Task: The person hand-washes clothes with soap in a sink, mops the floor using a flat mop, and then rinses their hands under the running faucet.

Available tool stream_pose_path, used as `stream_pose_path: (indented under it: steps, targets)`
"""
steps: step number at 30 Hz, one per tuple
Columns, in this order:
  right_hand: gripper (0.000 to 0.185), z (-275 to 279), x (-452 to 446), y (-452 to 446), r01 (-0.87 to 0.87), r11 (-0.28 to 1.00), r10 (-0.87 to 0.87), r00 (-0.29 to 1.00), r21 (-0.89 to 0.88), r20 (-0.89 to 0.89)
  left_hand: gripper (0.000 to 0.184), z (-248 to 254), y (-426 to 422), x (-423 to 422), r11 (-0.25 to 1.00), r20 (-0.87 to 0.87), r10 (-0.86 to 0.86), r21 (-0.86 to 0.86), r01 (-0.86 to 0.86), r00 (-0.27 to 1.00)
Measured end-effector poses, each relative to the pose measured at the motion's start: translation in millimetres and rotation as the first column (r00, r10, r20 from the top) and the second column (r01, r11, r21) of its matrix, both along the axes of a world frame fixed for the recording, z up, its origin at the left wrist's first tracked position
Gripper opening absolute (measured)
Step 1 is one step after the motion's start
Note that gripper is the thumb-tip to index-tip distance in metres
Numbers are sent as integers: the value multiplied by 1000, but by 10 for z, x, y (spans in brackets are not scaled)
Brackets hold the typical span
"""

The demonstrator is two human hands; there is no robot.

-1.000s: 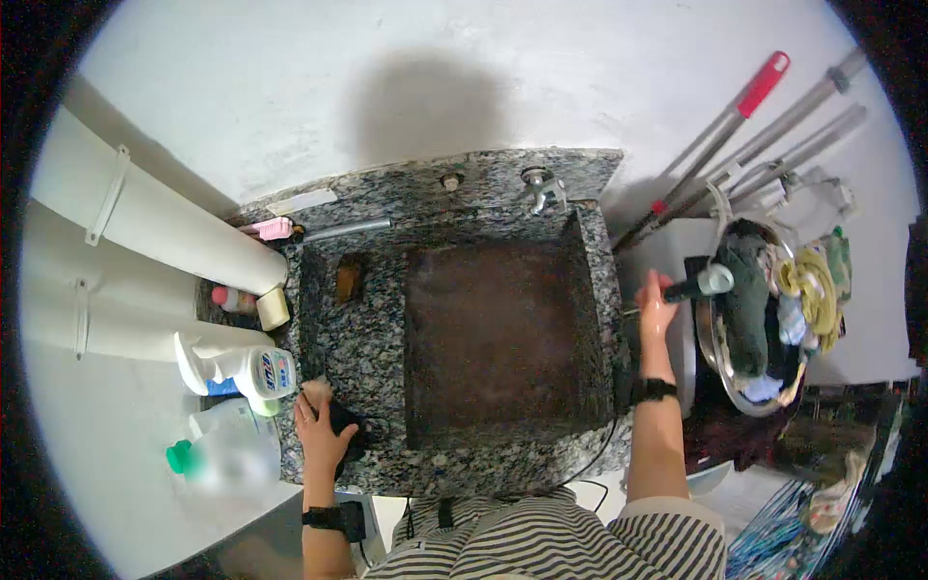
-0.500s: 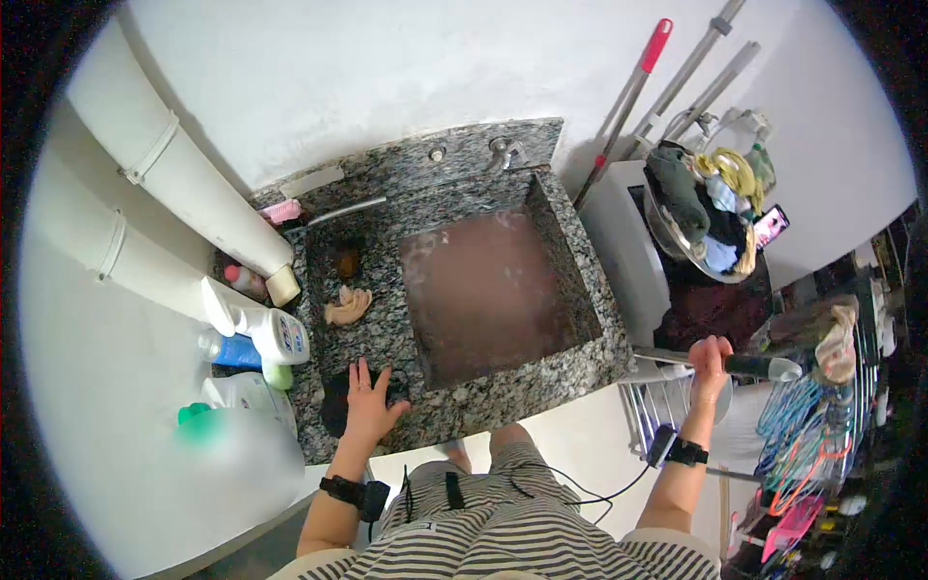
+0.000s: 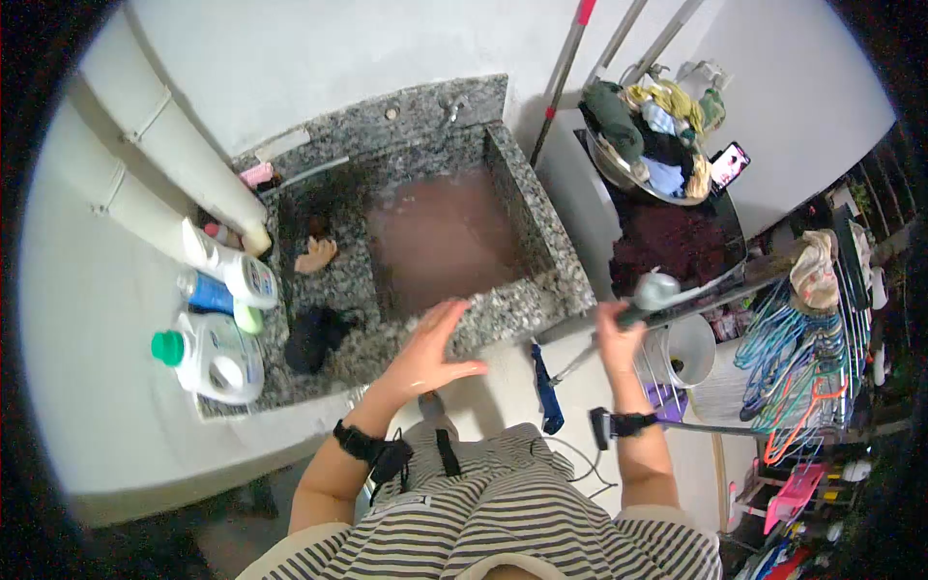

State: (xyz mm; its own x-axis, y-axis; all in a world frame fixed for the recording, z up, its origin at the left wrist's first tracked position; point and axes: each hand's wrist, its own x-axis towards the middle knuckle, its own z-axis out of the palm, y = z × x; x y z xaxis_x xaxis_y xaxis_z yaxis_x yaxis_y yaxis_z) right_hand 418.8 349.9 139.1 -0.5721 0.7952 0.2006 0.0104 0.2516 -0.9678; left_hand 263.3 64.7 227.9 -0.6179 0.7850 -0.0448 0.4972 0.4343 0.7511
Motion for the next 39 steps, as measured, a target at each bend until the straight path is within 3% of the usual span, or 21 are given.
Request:
stream_pose_path:
  steps: [2, 3, 5, 6, 8, 9, 10, 12, 13, 14, 15, 16, 18, 19, 21, 22, 24, 25, 26, 30, 39]
  targets:
    - [16, -52, -28, -370, -199, 976, 190, 977, 91, 100, 83, 136, 366, 365, 956, 94, -152, 266, 122, 984]
    - [21, -9, 32, -578, -334, 942, 335, 938, -31, 89, 83, 112, 513, 583, 961, 94, -138, 255, 110, 986]
    - [29, -439, 224, -754, -502, 825, 488, 865, 259, 121, 57, -77, 813, 977, 863, 47, -199, 483, 152, 979]
    - [32, -560, 327, -836, -549, 702, 550, 822, 453, 144, 57, -335, 917, 1208, 867, 51, -195, 475, 148, 980]
    - [36, -600, 614, -904, -753, 573, 763, 634, -324, -126, 25, -888, 993, 1713, 770, 627, 68, 461, -441, 776]
    - [38, -583, 768, -763, -844, 508, 851, 459, -174, 256, 25, -916, 997, 1897, 773, 624, 70, 460, -437, 779]
    - [38, -699, 962, -657, -844, 508, 851, 461, -174, 251, 20, -934, 991, 2067, 723, 658, 101, 467, -509, 746]
    - [44, -1139, 1357, -486, -790, 522, 635, 612, 322, 472, 21, -890, 990, 2247, 673, 690, 125, 469, -571, 713]
    - [44, -1232, 1512, -393, -794, 520, 639, 606, 315, 473, 20, -791, 940, 2337, 658, 696, 184, 437, -613, 694]
    - [54, -1300, 1640, -314, -673, 636, 748, 418, -378, 515, 20, -640, 868, 2406, 638, 699, 245, 406, -655, 672]
    - [65, -1329, 1692, -278, -192, 467, 870, 274, -863, 409, 19, -444, 796, 2426, 614, 693, 302, 384, -690, 655]
    - [65, -1338, 1780, -339, -206, 466, 872, 274, -861, 406, 17, -85, 695, 2442, 605, 691, 246, 438, -665, 680]
    - [73, -1399, 1996, -548, 181, 58, 758, 632, -982, 162, 16, 380, 391, 2488, 650, 624, 179, 505, -568, 760]
    - [73, -1308, 1989, -647, 165, 57, 753, 640, -985, 151, 14, 595, 232, 2516, 691, 563, 101, 554, -465, 821]
    - [82, -925, 1953, -885, 229, -328, 620, 784, -917, -26, 13, 918, -130, 2721, 620, 642, 97, 558, -551, 760]
    - [74, -1065, 1964, -979, 34, -459, 491, 843, -888, -221, 13, 1045, -334, 2799, 609, 623, 78, 588, -532, 778]
    - [70, -1609, 1940, -1238, -51, -422, 452, 853, -905, -259, 12, 1298, -833, 2950, 579, 553, 46, 664, -473, 832]
    - [66, -1496, 1860, -1289, -123, -382, 423, 858, -916, -292, 11, 1397, -1049, 2998, 559, 509, 35, 703, -439, 860]
    - [42, -1391, 1814, -1410, -33, -336, 430, 884, -941, -185, 11, 1474, -1254, 3062, 534, 466, 28, 741, -408, 884]
    - [15, -178, 1667, -2032, -147, -239, 486, 838, -960, -249, 9, 1740, -2008, 3291, 444, 297, 33, 851, -280, 954]
    - [22, 1910, 1777, -2734, -488, -289, 623, 558, -824, -549, 4, 2469, -3404, 3945, 244, -149, 90, 962, 123, 985]
